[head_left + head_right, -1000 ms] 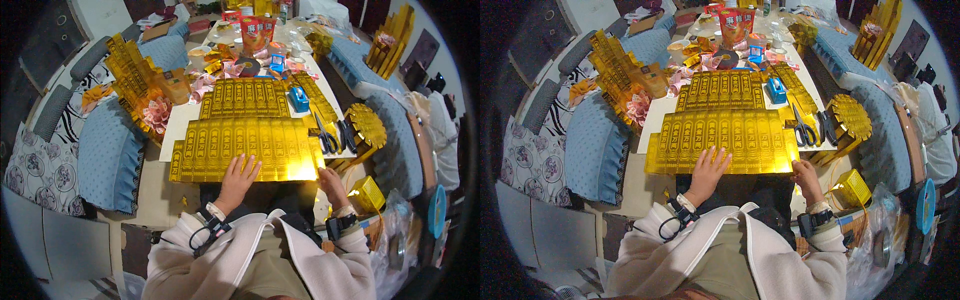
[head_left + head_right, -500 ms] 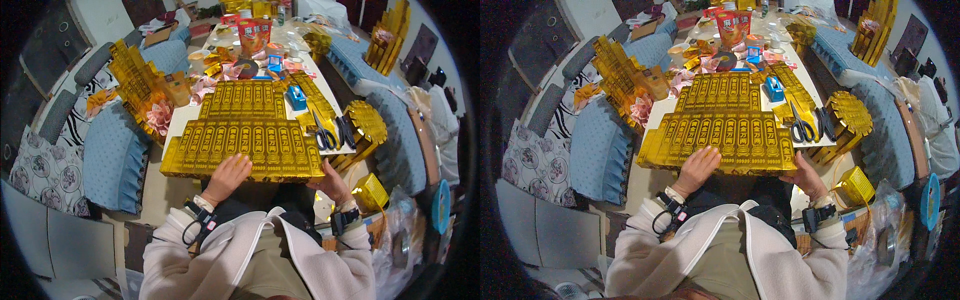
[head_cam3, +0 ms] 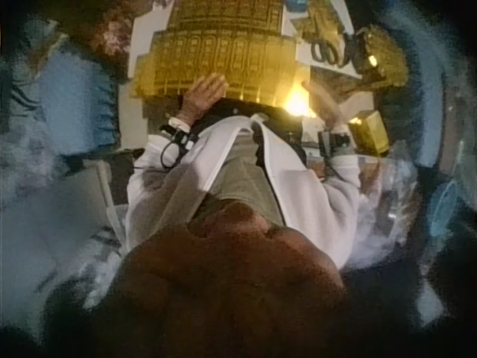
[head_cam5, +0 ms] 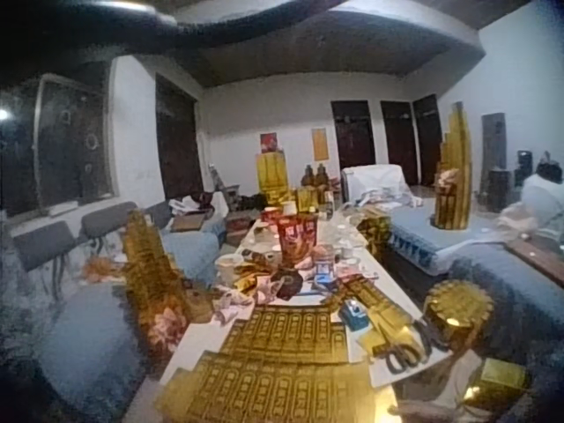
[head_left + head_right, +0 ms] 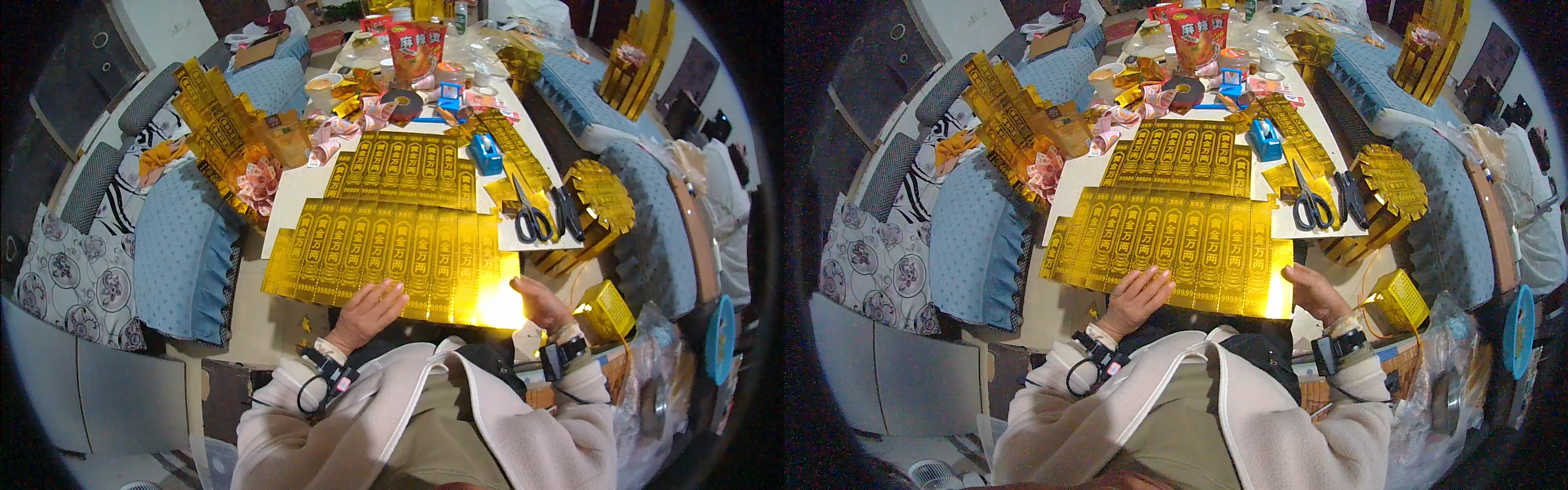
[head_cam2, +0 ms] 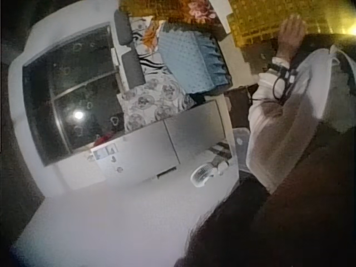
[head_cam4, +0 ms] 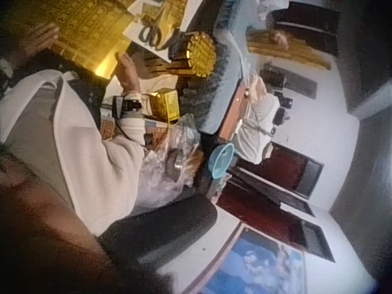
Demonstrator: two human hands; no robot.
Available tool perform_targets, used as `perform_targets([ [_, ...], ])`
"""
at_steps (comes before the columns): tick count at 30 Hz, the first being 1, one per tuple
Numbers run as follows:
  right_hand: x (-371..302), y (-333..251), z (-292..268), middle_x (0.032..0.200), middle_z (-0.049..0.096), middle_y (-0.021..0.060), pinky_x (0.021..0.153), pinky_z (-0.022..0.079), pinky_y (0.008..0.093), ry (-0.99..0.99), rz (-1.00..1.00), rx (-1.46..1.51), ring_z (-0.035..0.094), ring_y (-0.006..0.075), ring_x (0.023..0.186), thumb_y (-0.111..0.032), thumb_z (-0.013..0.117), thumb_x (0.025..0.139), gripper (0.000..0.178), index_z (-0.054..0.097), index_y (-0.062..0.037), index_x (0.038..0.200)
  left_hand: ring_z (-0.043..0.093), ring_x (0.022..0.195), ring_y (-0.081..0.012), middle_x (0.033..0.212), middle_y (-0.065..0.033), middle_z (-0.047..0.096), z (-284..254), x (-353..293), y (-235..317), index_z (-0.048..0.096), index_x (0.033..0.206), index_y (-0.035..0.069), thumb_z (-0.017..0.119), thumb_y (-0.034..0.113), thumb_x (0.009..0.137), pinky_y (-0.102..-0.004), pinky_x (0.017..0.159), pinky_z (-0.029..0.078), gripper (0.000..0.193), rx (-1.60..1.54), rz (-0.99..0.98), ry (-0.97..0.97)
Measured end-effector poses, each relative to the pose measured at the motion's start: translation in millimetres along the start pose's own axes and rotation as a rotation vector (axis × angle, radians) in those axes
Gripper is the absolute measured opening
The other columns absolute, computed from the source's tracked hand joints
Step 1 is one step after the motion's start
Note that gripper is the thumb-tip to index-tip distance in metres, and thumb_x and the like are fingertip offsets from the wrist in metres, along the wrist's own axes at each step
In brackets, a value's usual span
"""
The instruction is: The person folds and assembles gold-colored paper sheets into a cylindrical structure. They use a tape dispenser to secure the edges and then place a circular gold base onto the bottom of the cylinder.
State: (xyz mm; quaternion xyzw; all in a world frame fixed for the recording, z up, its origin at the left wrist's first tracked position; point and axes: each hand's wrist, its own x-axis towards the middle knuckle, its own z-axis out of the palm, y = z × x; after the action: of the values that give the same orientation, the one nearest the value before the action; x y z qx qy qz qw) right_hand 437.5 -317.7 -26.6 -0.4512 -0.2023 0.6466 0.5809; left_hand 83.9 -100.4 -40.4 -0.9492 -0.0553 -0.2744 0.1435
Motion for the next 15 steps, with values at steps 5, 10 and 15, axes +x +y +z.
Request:
perform_targets([
  [5,14,-4,1,0.146,0.061,0.0132,0.113,0.046,0.0407,0.061,0.026,-0.029,0.06,0.0246,0.132,-0.036,0.067,0.101,0.062,0.05,-0.0006,0.15,0.052,0.142,-0.025,0.151,-0.0029,0.058,3,1,3,0.058,0.146,0.021,0.056,0.021,0.101,-0.0426,0.12,0.034,0.044,0.003,-0.054,-0.057],
  [10,17,-1,9,0.142,0.064,0.013,0.113,0.047,0.0403,-0.005,0.094,-0.091,0.062,0.0249,0.129,-0.036,0.067,0.101,0.059,0.054,-0.0003,0.147,0.053,0.141,-0.0249,0.15,-0.0033,0.059,4,8,11,0.059,0.145,0.02,0.056,0.021,0.101,-0.0434,0.12,0.035,0.044,-0.019,-0.094,-0.036],
  [15,9,-39,-10,0.106,0.075,0.0114,0.081,0.061,0.0357,0.151,0.218,-0.614,0.075,0.0224,0.092,-0.077,0.043,0.099,0.077,0.068,-0.0071,0.119,0.057,0.137,-0.0255,0.143,-0.0038,0.065,3,9,12,0.064,0.139,0.019,0.057,0.022,0.1,-0.0436,0.118,0.037,0.039,-0.044,-0.111,0.024],
])
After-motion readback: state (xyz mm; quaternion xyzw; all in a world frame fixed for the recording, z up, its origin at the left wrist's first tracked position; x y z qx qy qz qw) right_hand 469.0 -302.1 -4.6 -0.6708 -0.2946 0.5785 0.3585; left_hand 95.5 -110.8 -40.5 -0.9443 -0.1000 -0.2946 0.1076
